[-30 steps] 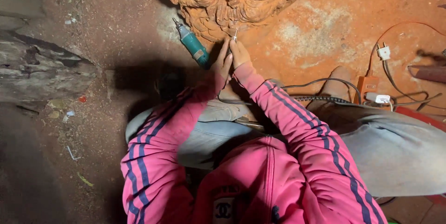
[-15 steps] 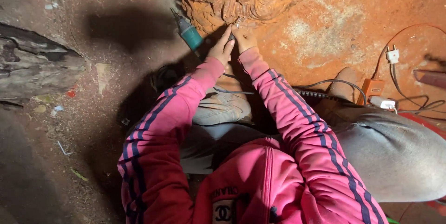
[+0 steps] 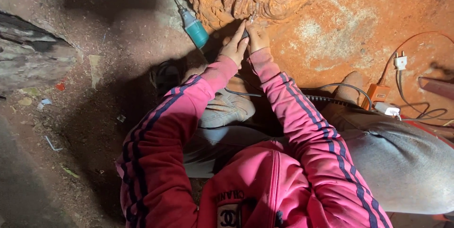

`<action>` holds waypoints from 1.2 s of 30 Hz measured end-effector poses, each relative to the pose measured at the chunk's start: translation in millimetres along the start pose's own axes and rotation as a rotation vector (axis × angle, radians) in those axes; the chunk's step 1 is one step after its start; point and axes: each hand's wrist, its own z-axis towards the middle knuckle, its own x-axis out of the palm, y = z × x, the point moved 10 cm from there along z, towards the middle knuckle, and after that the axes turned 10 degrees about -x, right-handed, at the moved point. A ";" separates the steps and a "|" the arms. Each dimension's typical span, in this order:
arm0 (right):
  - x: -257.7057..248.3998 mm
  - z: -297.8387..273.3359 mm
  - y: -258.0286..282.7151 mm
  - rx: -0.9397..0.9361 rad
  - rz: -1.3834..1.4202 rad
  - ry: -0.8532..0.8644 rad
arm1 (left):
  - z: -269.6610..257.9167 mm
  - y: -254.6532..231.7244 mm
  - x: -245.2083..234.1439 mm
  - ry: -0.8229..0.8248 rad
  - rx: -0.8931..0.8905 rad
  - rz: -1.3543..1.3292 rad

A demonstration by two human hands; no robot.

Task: Using a rotary power tool to carve and refine details on a large wooden sculpture

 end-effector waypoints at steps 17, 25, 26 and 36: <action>3.8 7.5 -4.5 -0.040 -0.063 0.181 | 0.4 -7.6 -3.7 -0.135 0.102 0.045; 3.8 7.1 -5.4 -0.026 -0.138 0.181 | -5.9 -7.8 -6.5 -0.104 0.059 -0.007; 6.2 6.6 -4.8 -0.016 -0.122 0.199 | -1.2 -6.1 -6.2 -0.133 0.086 0.013; 9.0 2.6 7.2 -0.055 -0.168 0.201 | 8.8 1.0 -3.7 -0.207 0.188 0.045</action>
